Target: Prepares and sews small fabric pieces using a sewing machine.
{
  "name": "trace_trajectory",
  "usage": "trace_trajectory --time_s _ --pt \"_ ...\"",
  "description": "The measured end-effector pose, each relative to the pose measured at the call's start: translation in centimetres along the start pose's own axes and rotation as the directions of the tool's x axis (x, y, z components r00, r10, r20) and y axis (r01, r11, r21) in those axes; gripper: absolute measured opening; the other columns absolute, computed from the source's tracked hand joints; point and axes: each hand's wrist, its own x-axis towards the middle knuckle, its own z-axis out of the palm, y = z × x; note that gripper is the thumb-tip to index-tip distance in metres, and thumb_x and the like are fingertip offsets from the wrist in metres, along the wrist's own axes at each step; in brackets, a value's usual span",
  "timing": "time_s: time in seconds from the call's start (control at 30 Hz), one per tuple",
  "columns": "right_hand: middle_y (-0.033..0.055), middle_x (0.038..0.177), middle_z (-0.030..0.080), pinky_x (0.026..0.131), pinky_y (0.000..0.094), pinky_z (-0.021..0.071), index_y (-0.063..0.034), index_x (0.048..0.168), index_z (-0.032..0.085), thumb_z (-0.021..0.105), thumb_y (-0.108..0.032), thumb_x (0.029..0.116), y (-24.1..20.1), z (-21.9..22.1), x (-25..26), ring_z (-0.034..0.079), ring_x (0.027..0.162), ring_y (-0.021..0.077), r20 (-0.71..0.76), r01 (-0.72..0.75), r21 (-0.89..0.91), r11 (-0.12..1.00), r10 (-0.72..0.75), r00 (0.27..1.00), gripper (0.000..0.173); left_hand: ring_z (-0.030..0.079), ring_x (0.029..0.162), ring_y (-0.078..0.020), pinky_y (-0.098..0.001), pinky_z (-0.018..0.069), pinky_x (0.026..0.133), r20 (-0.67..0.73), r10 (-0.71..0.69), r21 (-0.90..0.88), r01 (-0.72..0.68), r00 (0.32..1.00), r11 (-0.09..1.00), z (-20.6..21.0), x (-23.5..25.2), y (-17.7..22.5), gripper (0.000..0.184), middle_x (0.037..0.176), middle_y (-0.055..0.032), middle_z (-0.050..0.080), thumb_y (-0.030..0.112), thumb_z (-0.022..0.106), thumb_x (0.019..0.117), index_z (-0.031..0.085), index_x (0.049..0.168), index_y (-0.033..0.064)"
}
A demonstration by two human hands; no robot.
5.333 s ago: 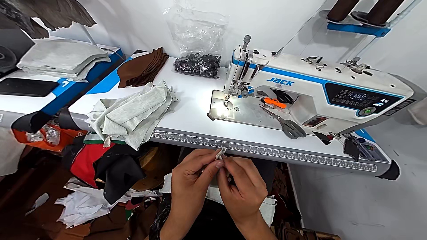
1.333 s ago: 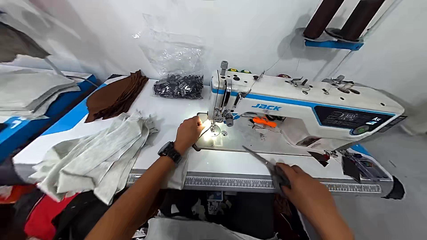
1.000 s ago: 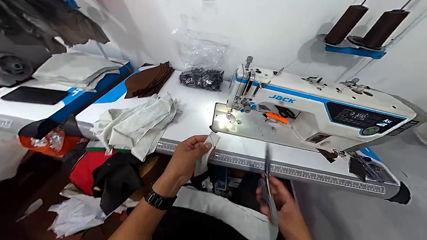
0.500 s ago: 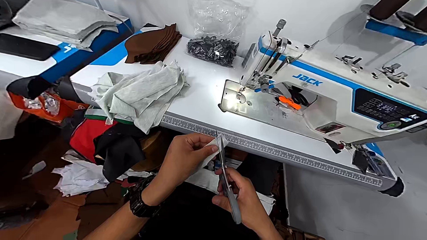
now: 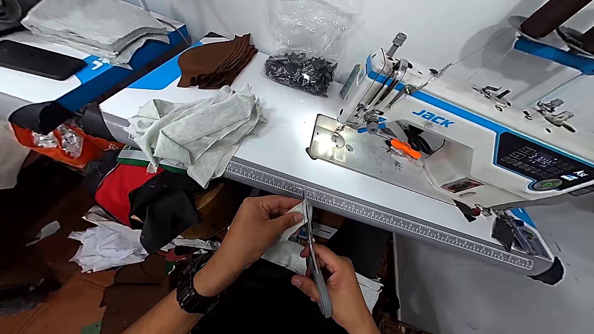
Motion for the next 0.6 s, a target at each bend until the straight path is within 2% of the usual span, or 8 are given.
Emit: trace_trajectory --time_s 0.1,0.2,0.23,0.3,0.43,0.5,0.57,0.6 --pt "-0.0018 0.074 0.068 0.047 0.0268 0.0554 -0.0057 0.123 0.066 0.086 -0.038 0.0825 0.1 -1.2 -0.2 0.063 0.056 0.0086 -0.028 -0.034 -0.027 0.999 0.033 0.999 0.055 0.071 0.068 -0.018 -0.0294 0.0621 0.064 0.016 -0.016 -0.045 0.017 1.0 0.999 -0.7 -0.2 0.2 0.02 0.082 -0.0097 0.075 0.004 0.078 0.0883 0.079 0.108 0.0067" --pt "0.0022 0.099 0.077 0.061 0.0342 0.0642 -0.0062 0.139 0.056 0.088 -0.024 0.079 -0.4 -5.7 0.5 0.074 0.076 0.0161 -0.152 -0.061 -0.097 0.993 0.045 0.987 0.071 0.072 0.068 -0.0161 -0.029 0.062 0.062 -0.057 0.125 0.053 -0.122 0.99 0.991 -3.7 -0.5 3.0 0.018 0.083 -0.0074 0.076 0.004 0.074 0.0911 0.077 0.109 0.0067" --pt "0.0031 0.106 0.076 0.066 0.0364 0.0653 -0.0081 0.14 0.056 0.084 -0.017 0.0819 -0.5 -7.8 0.8 0.075 0.081 0.0179 -0.2 -0.07 -0.177 0.982 0.034 0.979 0.066 0.071 0.067 -0.0143 -0.028 0.0616 0.06 -0.093 0.195 0.126 -0.183 0.976 0.975 -5.0 -0.4 4.6 0.019 0.083 -0.0055 0.076 0.004 0.072 0.0926 0.076 0.111 0.0076" --pt "0.0043 0.107 0.075 0.069 0.042 0.0645 -0.0118 0.137 0.06 0.073 -0.011 0.0862 -0.2 -12.3 1.6 0.074 0.083 0.0193 -0.304 -0.122 -0.433 0.893 -0.017 0.953 0.053 0.071 0.069 -0.0099 -0.0259 0.0615 0.063 -0.142 0.319 0.269 -0.273 0.937 0.923 -7.2 0.5 8.3 0.02 0.086 -0.0011 0.076 0.006 0.069 0.0954 0.074 0.115 0.0079" --pt "0.024 0.101 0.072 0.074 0.0717 0.0515 -0.0063 0.129 0.068 0.073 0.001 0.0883 -0.8 -19.4 4.1 0.069 0.085 0.0455 -0.428 -0.301 -0.707 0.64 -0.048 0.902 0.042 0.072 0.076 -0.0086 -0.028 0.063 0.07 -0.168 0.405 0.417 -0.307 0.899 0.855 -10.3 7.6 13.6 0.019 0.09 0.0002 0.075 0.009 0.069 0.0959 0.071 0.114 0.0046" --pt "0.0307 0.108 0.07 0.084 0.0798 0.0446 -0.0042 0.126 0.072 0.073 0.001 0.0898 -0.9 -21.6 5.8 0.065 0.099 0.0562 -0.425 -0.355 -0.753 0.554 0.002 0.905 0.037 0.07 0.081 -0.0081 -0.0298 0.0596 0.075 -0.169 0.417 0.601 -0.242 0.893 0.761 -11.9 12.5 14.6 0.026 0.098 -0.0035 0.074 0.014 0.071 0.096 0.069 0.12 0.0039" --pt "0.0298 0.121 0.068 0.093 0.0784 0.043 -0.006 0.129 0.071 0.066 -0.007 0.0978 -1.0 -23.2 6.1 0.062 0.113 0.0551 -0.39 -0.373 -0.801 0.468 0.065 0.919 0.032 0.068 0.11 -0.0243 -0.0465 0.0531 0.099 -0.08 0.418 0.77 -0.21 0.905 0.603 -13.9 16.2 13.9 0.041 0.124 -0.0183 0.068 0.021 0.066 0.0994 0.061 0.136 0.0011" --pt "0.0301 0.125 0.066 0.097 0.0773 0.0422 -0.0038 0.128 0.07 0.063 -0.007 0.0998 -1.5 -23.5 5.5 0.06 0.117 0.0541 -0.4 -0.38 -0.809 0.449 0.053 0.915 0.03 0.065 0.116 -0.0309 -0.0534 0.0491 0.103 -0.032 0.409 0.797 -0.224 0.912 0.561 -14.3 17.0 13.0 0.047 0.13 -0.0235 0.065 0.025 0.064 0.1 0.059 0.139 0.0006"
